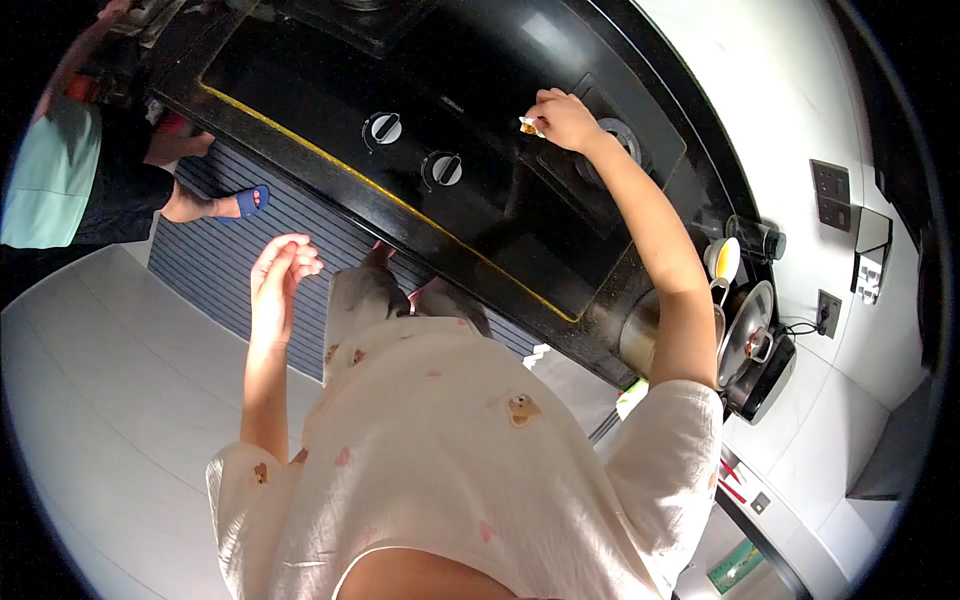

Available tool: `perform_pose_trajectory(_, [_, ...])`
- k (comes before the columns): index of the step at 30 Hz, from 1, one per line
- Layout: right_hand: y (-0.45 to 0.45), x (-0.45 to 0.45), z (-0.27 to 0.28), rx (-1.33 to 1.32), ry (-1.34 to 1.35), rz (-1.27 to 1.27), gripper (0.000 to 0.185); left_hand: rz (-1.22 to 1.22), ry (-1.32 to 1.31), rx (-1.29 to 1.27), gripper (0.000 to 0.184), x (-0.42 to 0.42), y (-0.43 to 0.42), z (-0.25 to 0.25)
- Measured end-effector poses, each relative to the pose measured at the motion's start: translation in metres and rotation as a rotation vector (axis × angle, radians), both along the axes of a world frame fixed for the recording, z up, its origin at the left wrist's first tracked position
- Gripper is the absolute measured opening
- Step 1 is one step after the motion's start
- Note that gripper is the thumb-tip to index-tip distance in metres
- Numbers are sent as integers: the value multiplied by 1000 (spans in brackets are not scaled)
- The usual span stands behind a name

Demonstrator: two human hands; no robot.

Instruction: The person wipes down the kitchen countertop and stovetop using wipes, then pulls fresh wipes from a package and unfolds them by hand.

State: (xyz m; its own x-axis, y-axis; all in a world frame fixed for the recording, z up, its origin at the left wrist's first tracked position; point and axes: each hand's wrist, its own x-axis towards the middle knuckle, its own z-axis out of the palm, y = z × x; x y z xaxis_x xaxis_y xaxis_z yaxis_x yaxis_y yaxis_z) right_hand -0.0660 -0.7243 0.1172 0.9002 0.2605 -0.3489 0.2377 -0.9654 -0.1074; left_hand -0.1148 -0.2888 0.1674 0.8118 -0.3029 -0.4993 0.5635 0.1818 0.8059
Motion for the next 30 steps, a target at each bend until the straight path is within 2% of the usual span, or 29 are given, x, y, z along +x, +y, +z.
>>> perform_pose_trajectory(7, [5,-9,4,41,22,299,12,15,8,-13,20,-3,4,-6])
perform_pose_trajectory(15, [11,-38,9,115,-195,410,14,12,-2,-22,20,-2,3,-6])
perform_pose_trajectory(19, [2,-43,18,111,-154,491,11,-13,16,-15,20,1,0,-4])
perform_pose_trajectory(21, [-7,-41,39,180,-114,308,12,-25,24,-10,20,2,2,-6])
perform_pose_trajectory(23, [-34,-34,54,282,-256,59,15,-34,27,12,20,4,3,-6])
perform_pose_trajectory(25, [-72,-26,66,318,-266,-123,18,-39,34,16,21,8,3,-8])
perform_pose_trajectory(30, [-158,-12,35,224,-185,-460,18,-79,42,77,21,16,2,-10])
